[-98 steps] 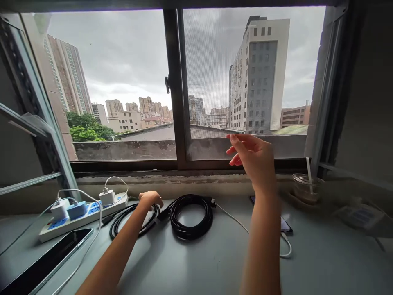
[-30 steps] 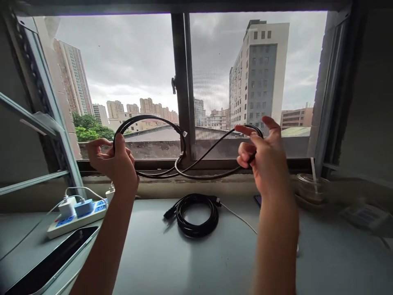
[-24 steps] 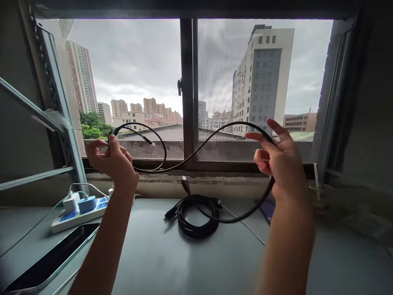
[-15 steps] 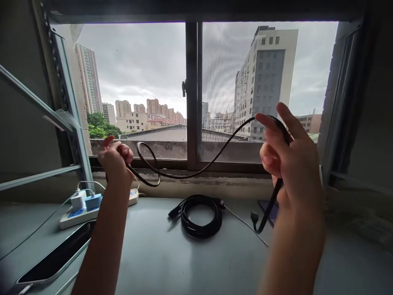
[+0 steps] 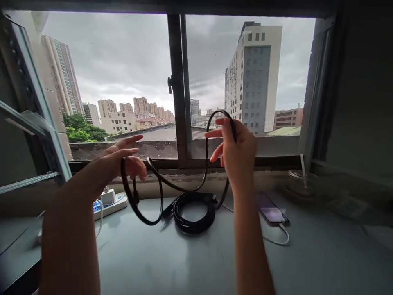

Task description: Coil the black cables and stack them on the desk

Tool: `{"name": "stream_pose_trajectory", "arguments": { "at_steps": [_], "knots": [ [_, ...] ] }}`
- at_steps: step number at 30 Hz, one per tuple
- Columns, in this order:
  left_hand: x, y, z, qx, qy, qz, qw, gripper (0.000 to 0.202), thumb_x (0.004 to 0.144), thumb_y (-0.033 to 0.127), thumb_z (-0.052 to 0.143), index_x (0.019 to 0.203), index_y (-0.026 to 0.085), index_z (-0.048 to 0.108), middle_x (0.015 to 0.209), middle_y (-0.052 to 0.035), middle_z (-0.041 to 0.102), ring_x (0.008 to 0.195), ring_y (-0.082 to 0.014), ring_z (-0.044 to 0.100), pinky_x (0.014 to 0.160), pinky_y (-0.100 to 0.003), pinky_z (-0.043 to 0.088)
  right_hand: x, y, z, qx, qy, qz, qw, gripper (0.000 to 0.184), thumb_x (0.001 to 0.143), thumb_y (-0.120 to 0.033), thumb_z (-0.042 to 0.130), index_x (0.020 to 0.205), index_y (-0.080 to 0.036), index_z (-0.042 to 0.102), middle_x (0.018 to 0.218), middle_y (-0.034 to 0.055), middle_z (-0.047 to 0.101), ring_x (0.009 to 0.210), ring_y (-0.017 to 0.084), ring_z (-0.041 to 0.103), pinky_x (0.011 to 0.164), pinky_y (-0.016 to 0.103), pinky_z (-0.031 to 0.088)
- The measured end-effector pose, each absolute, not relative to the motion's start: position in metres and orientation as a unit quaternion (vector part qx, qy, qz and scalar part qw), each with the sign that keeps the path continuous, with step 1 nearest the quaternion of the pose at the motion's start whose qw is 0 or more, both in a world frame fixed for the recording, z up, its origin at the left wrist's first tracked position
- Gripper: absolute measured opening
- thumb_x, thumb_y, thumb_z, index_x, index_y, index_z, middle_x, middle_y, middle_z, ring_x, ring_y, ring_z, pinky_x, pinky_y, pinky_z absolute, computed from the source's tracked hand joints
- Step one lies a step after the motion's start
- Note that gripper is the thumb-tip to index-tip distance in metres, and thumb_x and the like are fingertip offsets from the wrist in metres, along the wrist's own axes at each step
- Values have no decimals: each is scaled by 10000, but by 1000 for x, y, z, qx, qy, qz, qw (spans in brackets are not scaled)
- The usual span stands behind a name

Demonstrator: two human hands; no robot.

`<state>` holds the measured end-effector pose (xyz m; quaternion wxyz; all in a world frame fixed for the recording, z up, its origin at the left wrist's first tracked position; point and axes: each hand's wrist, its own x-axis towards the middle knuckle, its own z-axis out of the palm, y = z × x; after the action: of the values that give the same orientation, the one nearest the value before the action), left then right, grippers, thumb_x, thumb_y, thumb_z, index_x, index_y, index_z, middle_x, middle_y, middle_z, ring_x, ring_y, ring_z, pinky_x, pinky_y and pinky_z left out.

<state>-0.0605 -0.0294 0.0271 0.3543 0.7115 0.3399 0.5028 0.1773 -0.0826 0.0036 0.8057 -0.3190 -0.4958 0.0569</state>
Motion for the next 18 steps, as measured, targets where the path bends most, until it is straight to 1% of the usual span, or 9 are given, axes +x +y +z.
{"name": "stream_pose_trajectory", "arguments": {
  "at_steps": [2,4,6,8,11,13,15,16,18],
  "knots": [
    [-57,-30,25,727,330,482,360,761,749,403,643,1409,182,334,660,-101,702,643,-275,687,563,-344,536,170,-79,4,-302,-548,72,777,330,878,-460,522,1102,-222,571,806,32,681,324,58,462,283,199,281],
    [-53,-30,24,727,312,489,366,759,733,390,681,1400,211,368,785,-122,719,767,-278,694,627,-339,551,164,-77,3,-295,-623,114,716,484,847,-469,572,1273,-266,466,795,7,676,315,55,429,295,207,306],
    [-48,-29,24,715,294,517,368,718,709,348,703,1363,228,435,826,-112,719,760,-262,689,603,-315,547,158,-76,1,-298,-684,147,650,578,818,-465,614,1332,-279,426,750,-18,662,337,60,426,327,211,345],
    [-42,-28,24,697,281,547,369,686,666,302,721,1312,239,497,822,-93,717,718,-250,681,565,-298,536,153,-75,-1,-307,-719,154,605,585,800,-459,636,1318,-251,461,700,-26,645,420,82,491,394,212,400],
    [-30,-28,25,672,265,575,385,673,629,247,710,1276,255,525,813,-71,713,695,-239,674,575,-305,535,146,-73,-4,-312,-743,157,571,659,770,-469,665,1326,-181,459,694,-7,647,605,136,601,517,233,468],
    [-22,-30,25,666,254,579,396,676,641,239,689,1291,256,507,811,-63,709,676,-228,666,576,-315,534,141,-71,-5,-306,-751,169,561,706,772,-451,665,1362,-159,408,710,3,655,634,157,619,545,257,482],
    [-15,-32,25,669,245,580,395,670,668,263,679,1310,255,487,817,-61,707,664,-220,658,560,-316,529,137,-68,-6,-303,-751,171,561,670,812,-396,622,1388,-165,368,683,-5,647,580,157,606,529,273,477],
    [-12,-33,24,676,240,578,390,657,681,282,681,1308,249,491,819,-62,707,674,-218,657,564,-314,530,136,-67,-6,-307,-747,160,567,622,832,-365,593,1384,-175,379,647,-16,631,546,153,591,518,276,470],
    [-11,-34,23,694,232,573,369,600,705,334,690,1275,236,527,832,-67,706,741,-215,662,613,-304,537,134,-64,-5,-334,-733,113,582,473,861,-329,537,1311,-197,482,570,-33,590,508,148,571,515,279,455]
  ]
}}
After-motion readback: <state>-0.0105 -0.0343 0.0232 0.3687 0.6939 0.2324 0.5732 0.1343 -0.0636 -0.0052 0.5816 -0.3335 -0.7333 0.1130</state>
